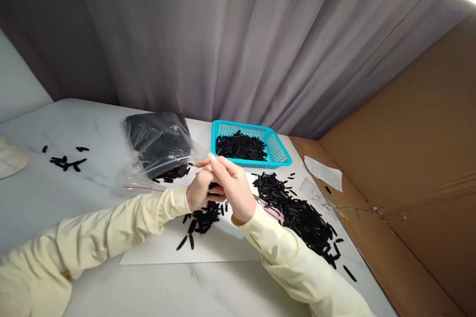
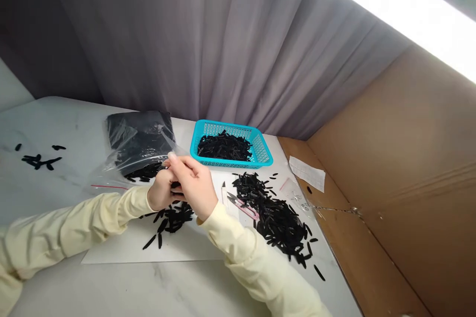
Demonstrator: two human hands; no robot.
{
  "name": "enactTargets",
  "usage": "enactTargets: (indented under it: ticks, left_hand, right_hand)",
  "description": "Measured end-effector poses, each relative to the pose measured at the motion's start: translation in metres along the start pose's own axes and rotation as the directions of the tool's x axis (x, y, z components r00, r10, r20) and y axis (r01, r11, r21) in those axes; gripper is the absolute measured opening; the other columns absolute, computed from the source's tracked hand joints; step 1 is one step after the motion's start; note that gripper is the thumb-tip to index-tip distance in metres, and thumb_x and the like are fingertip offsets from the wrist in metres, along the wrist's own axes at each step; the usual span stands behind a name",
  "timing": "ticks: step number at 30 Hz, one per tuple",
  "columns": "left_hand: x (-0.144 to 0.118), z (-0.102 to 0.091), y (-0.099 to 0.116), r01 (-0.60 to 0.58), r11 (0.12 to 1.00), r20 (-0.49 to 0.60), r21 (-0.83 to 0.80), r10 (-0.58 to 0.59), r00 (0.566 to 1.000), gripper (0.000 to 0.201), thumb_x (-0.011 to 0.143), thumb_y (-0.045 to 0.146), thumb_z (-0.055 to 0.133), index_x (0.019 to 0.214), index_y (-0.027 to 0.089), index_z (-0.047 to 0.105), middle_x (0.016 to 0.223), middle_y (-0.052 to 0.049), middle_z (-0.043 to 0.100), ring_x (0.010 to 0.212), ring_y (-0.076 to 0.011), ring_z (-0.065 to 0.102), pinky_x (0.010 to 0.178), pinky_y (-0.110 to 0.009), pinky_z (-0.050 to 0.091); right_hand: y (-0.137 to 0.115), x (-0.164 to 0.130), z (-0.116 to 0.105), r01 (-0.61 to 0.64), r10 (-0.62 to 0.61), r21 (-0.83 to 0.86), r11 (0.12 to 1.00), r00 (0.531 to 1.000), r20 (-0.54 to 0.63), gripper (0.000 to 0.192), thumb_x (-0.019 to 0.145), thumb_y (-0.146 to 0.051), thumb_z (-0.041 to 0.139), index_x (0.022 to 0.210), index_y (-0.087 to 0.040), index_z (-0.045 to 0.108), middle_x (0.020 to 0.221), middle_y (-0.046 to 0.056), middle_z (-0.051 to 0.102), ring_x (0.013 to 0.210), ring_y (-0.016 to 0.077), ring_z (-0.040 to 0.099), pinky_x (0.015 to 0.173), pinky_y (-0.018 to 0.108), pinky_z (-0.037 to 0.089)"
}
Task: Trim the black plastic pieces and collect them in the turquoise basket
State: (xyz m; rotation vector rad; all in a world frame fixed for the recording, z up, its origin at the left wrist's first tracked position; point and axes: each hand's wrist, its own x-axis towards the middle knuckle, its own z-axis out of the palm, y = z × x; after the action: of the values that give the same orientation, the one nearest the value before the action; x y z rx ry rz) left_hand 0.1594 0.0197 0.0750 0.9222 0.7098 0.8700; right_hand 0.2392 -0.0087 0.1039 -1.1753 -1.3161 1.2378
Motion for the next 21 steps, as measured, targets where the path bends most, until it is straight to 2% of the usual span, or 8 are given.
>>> enactTargets:
  ticks: [2,4,9,11,13,16,18,21]
  left_hand:
    - [0.000,0.011,-0.005,-0.079,0.997,-0.110,-0.020,0.077,0.991,0.024,0.064,0.027,0.044,0.045,0.018,0.032,0.038,0.006,0.026,0.032,-0.0040,0.024,0.031,-0.015,0.018]
    - [-0.001,0.019,-0.011,-0.144,0.990,-0.186,-0.010,0.140,0.973,0.028,0.066,0.027,0.041,0.043,0.019,0.027,0.035,0.006,0.023,0.030,-0.0037,0.022,0.030,-0.015,0.016]
    - [0.001,0.021,-0.030,-0.210,0.973,-0.238,0.095,0.227,0.944,0.031,0.070,0.020,0.036,0.040,0.018,0.028,0.033,0.004,0.027,0.028,-0.0049,0.025,0.030,-0.017,0.017]
    - [0.002,0.017,-0.038,-0.217,0.963,-0.233,0.158,0.250,0.940,0.030,0.070,0.018,0.036,0.040,0.019,0.031,0.033,0.004,0.029,0.028,-0.0062,0.025,0.029,-0.019,0.019]
    - [0.003,0.011,-0.045,-0.246,0.941,-0.231,0.233,0.299,0.926,0.029,0.068,0.016,0.039,0.039,0.019,0.034,0.036,0.004,0.034,0.033,-0.0083,0.033,0.033,-0.020,0.027]
    - [0.004,0.004,-0.049,-0.305,0.893,-0.190,0.330,0.379,0.906,0.021,0.066,0.015,0.046,0.046,0.019,0.045,0.055,0.000,0.054,0.064,-0.0153,0.053,0.059,-0.024,0.046]
    - [0.005,0.002,-0.049,-0.329,0.869,-0.150,0.370,0.405,0.902,0.017,0.070,0.019,0.045,0.055,0.020,0.052,0.072,-0.002,0.062,0.086,-0.0194,0.055,0.076,-0.027,0.046]
    - [0.005,0.004,-0.048,-0.331,0.853,-0.101,0.403,0.401,0.911,0.020,0.079,0.027,0.040,0.073,0.019,0.058,0.088,-0.004,0.064,0.099,-0.0213,0.052,0.080,-0.029,0.044]
  right_hand:
    - [0.002,0.003,0.007,-0.026,0.033,0.050,0.998,0.989,-0.148,0.041,0.076,-0.053,0.051,0.075,-0.016,0.068,0.071,0.003,0.064,0.056,0.0137,0.056,0.040,0.022,0.042]
    - [0.006,0.008,0.006,0.010,0.004,0.052,0.999,0.966,-0.260,0.044,0.075,-0.053,0.052,0.064,-0.014,0.068,0.057,0.002,0.061,0.046,0.0120,0.051,0.038,0.022,0.037]
    - [0.028,0.016,-0.001,0.098,-0.064,0.085,0.992,0.940,-0.336,0.050,0.077,-0.051,0.050,0.046,-0.015,0.063,0.041,0.001,0.054,0.044,0.0136,0.051,0.047,0.026,0.042]
    - [0.040,0.016,-0.001,0.101,-0.054,0.116,0.988,0.933,-0.355,0.049,0.077,-0.050,0.050,0.043,-0.016,0.060,0.041,0.002,0.056,0.046,0.0150,0.053,0.052,0.028,0.044]
    - [0.051,0.015,0.000,0.103,-0.032,0.160,0.982,0.920,-0.391,0.046,0.076,-0.048,0.049,0.044,-0.017,0.059,0.043,0.003,0.058,0.047,0.0166,0.054,0.053,0.029,0.045]
    - [0.059,0.014,0.000,0.133,-0.032,0.194,0.972,0.894,-0.448,0.040,0.077,-0.043,0.048,0.050,-0.018,0.059,0.052,0.004,0.063,0.054,0.0179,0.058,0.058,0.029,0.047]
    - [0.060,0.013,0.000,0.159,-0.054,0.192,0.968,0.885,-0.463,0.035,0.078,-0.040,0.046,0.056,-0.018,0.061,0.064,0.005,0.067,0.062,0.0180,0.060,0.064,0.028,0.047]
    - [0.058,0.011,-0.001,0.180,-0.073,0.196,0.964,0.886,-0.457,0.031,0.079,-0.038,0.041,0.070,-0.018,0.065,0.081,0.005,0.068,0.071,0.0183,0.062,0.068,0.028,0.048]
